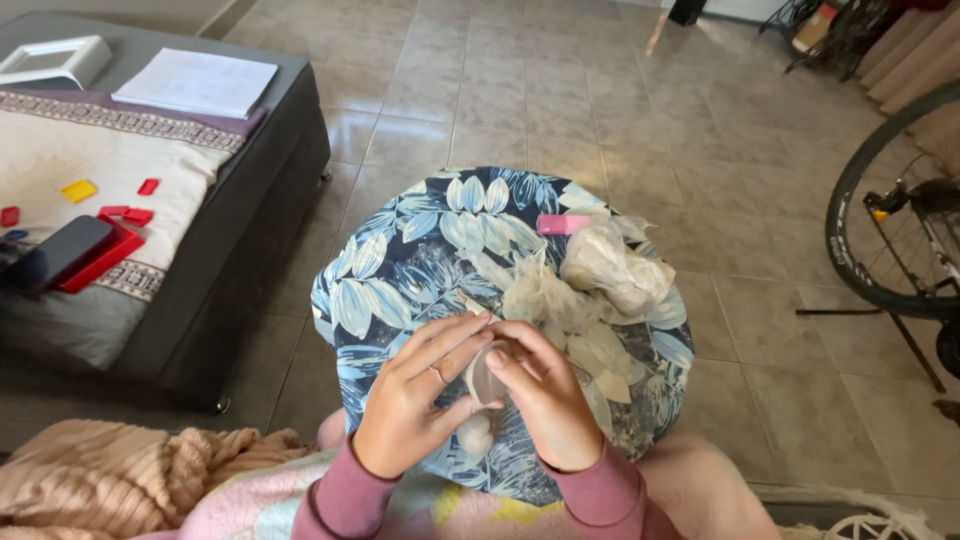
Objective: Sculpting and carving a small clay object using hands and a carving tool.
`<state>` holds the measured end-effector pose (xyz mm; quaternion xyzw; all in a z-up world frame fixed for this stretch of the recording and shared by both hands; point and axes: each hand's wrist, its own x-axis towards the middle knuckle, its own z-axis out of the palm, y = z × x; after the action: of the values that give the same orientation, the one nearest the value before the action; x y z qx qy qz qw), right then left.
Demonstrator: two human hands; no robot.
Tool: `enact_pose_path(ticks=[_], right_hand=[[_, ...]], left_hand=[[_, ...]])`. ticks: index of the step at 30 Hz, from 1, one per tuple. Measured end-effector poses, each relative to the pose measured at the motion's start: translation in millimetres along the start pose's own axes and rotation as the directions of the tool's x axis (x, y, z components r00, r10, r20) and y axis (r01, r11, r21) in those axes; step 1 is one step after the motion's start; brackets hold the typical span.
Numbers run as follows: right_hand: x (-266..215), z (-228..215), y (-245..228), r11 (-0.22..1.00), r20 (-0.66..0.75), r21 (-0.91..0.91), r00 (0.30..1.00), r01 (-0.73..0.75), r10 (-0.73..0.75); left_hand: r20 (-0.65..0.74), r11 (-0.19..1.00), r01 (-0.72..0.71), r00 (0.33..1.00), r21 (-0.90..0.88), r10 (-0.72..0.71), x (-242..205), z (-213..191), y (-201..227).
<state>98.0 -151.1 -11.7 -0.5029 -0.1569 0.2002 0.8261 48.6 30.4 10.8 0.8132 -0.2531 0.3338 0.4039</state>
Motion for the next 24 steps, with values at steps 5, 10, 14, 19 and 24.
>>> enact_pose_path(ticks=[5,10,14,19,24], right_hand=[[0.7,-10.0,-3.8,0.999,0.061,-0.029,0.998,-0.013,0.015],[5.8,-31.5,-24.3,0.969,0.125,-0.247,0.991,-0.014,0.046],[7.5,-41.7,-43.2,0.66,0.378,-0.716,0.921,0.228,0.092],[5.7,-37.5,-25.1,0.193,0.593,-0.803,0.79,0.564,0.159],[9.0,-27.7,-8.0,0.105,0.502,-0.861,0.798,0.498,0.334]], left_hand=[[-0.016,0.998,0.014,1.0,-0.068,-0.016,0.1,1.6,-1.7],[0.001,0.978,0.089,0.996,-0.19,-0.09,-5.1,-1.7,-7.8],[-0.047,0.813,0.213,0.958,-0.542,-0.282,-14.6,-2.8,-17.3],[-0.106,0.66,0.194,0.917,-0.726,-0.385,-24.0,1.5,-30.6],[-0.103,0.688,0.242,0.902,-0.684,-0.42,-22.4,-3.2,-27.0]])
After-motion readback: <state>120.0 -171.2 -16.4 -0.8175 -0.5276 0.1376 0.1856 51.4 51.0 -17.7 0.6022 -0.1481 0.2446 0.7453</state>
